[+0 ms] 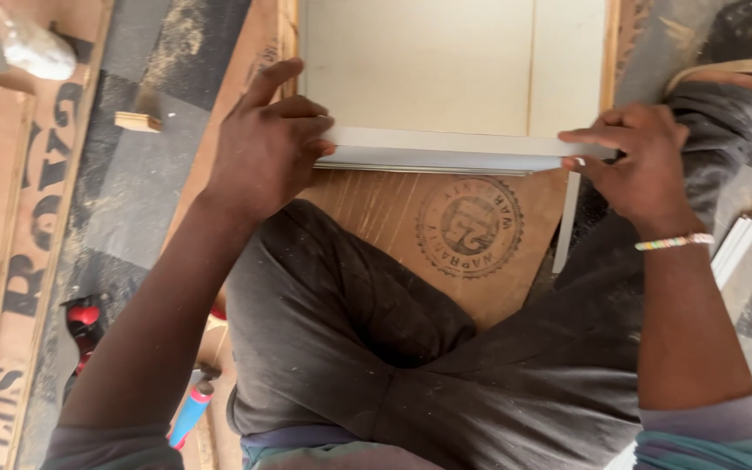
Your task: The recorder is assembling a wooden drawer, applying adhesive and attaching edge finishing strips.
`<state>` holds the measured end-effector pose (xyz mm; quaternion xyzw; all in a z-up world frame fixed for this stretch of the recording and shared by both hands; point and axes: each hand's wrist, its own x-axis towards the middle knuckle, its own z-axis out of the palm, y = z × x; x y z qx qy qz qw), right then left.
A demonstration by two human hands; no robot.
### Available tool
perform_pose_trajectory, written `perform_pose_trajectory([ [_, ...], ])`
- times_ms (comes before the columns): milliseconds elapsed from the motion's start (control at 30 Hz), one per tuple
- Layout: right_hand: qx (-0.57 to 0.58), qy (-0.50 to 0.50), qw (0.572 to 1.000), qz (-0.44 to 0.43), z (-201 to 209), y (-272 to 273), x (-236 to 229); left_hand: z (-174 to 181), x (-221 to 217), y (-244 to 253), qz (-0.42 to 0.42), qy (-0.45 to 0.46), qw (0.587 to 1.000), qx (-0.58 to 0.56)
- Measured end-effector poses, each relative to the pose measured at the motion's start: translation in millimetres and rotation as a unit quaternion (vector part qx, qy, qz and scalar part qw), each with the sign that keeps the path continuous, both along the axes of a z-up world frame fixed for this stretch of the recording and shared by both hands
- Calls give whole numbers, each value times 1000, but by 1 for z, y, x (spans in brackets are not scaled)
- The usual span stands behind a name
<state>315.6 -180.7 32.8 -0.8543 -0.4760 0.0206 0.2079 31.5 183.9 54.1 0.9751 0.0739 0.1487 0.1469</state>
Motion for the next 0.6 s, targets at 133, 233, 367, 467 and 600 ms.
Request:
perform_pose_trajectory([
  [133,0,11,1000,7,3,5,1,0,-1,-2,14,-3,1000,4],
  [233,-12,22,1000,9,4,5,2,2,-1,-3,16,-1,1000,4],
  [367,-20,33,999,9,3,4,5,2,-1,-3,17,-2,1000,6],
  [467,-45,29,998,13,9,10,2,1,-2,-4,20,-5,1000,3],
  [600,-84,69,994,17,35,42,-38,2,-1,-4,18,-8,1000,9],
])
